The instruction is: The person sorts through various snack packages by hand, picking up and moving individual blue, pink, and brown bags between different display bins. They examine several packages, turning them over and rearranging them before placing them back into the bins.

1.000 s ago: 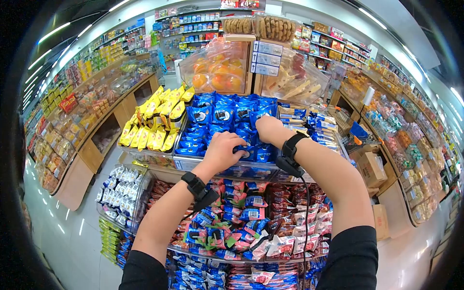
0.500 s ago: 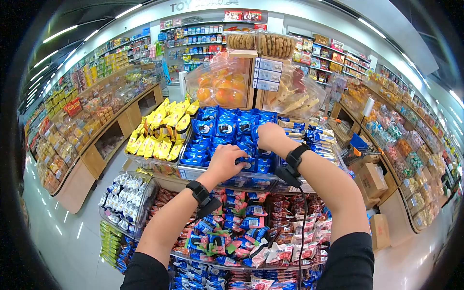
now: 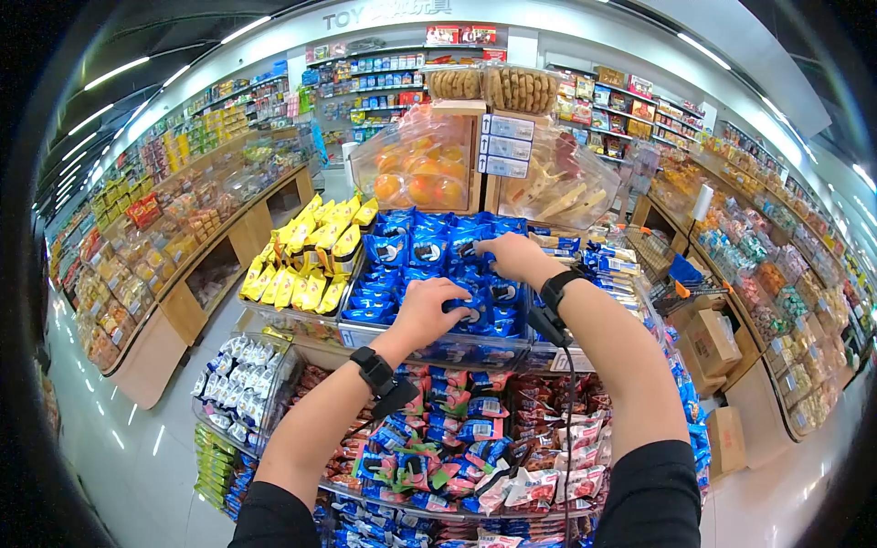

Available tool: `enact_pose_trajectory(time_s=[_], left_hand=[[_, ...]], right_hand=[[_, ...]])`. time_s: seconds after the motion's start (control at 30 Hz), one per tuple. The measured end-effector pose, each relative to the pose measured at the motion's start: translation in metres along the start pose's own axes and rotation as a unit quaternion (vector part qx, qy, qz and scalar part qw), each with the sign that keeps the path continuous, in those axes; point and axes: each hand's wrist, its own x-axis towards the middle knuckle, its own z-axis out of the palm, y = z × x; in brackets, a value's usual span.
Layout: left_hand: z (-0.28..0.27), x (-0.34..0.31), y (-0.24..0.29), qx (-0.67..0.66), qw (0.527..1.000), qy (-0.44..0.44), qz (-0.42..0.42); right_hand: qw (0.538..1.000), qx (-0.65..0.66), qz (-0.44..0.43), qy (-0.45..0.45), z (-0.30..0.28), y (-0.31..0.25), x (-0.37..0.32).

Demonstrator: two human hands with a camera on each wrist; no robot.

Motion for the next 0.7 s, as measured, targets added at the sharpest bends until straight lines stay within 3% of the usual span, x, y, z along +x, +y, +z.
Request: enact_pose_trajectory(time_s=[0.03,0.07,0.1,0.13,0.17,0.27,0.33,0.43,0.47,0.53,0.6,0.67,0.7], left_hand=[[-0.002,0.007,-0.002,-0.021,1.000,0.023,-0.003],[-0.006,0.014,-0.002,-0.043,0.998,0.044,-0.006],[-0.016,0.026,0.001,-0.059,0.996,0.059,-0.016],[-0.020,0.040,-0.005,-0.078,0.994,0.065,-0.038],[-0.021,0.052,-0.011,-0.084,0.994,0.064,-0.040],[-0.014,0.079,-0.032,-0.053,0.998,0.037,-0.018],[-0.006,0.084,-0.038,-0.054,0.997,0.024,-0.051],[0.006,0.086,-0.050,-0.049,0.994,-0.020,-0.095],[0.012,0.085,-0.052,-0.050,0.994,-0.021,-0.096],[0.022,0.080,-0.057,-0.048,0.994,0.091,-0.036],[0.014,0.075,-0.050,-0.064,0.994,0.078,-0.038],[0.004,0.068,-0.042,0.080,0.989,0.125,0.018],[0.001,0.066,-0.042,0.091,0.992,0.084,0.012]], right_hand=[[0.994,0.091,-0.056,0.021,-0.003,0.007,-0.003],[0.994,0.091,-0.055,0.021,-0.010,0.008,-0.003],[0.960,0.277,0.028,-0.013,-0.018,0.007,-0.001],[0.884,0.451,0.111,-0.047,-0.026,0.007,-0.001],[0.866,0.482,0.122,-0.058,-0.042,-0.002,-0.007],[0.884,0.461,0.075,-0.031,-0.037,-0.005,-0.009],[0.864,0.494,0.088,-0.029,-0.032,-0.004,-0.002],[0.921,0.382,0.071,-0.002,-0.020,-0.008,0.000],[0.921,0.383,0.072,-0.003,-0.013,-0.007,0.003],[0.918,0.377,0.110,0.056,0.000,-0.003,0.011],[0.904,0.402,0.143,0.043,-0.003,-0.004,0.013],[0.924,0.352,0.142,0.050,-0.009,-0.004,0.011],[0.931,0.335,0.143,0.032,-0.014,-0.007,0.009]])
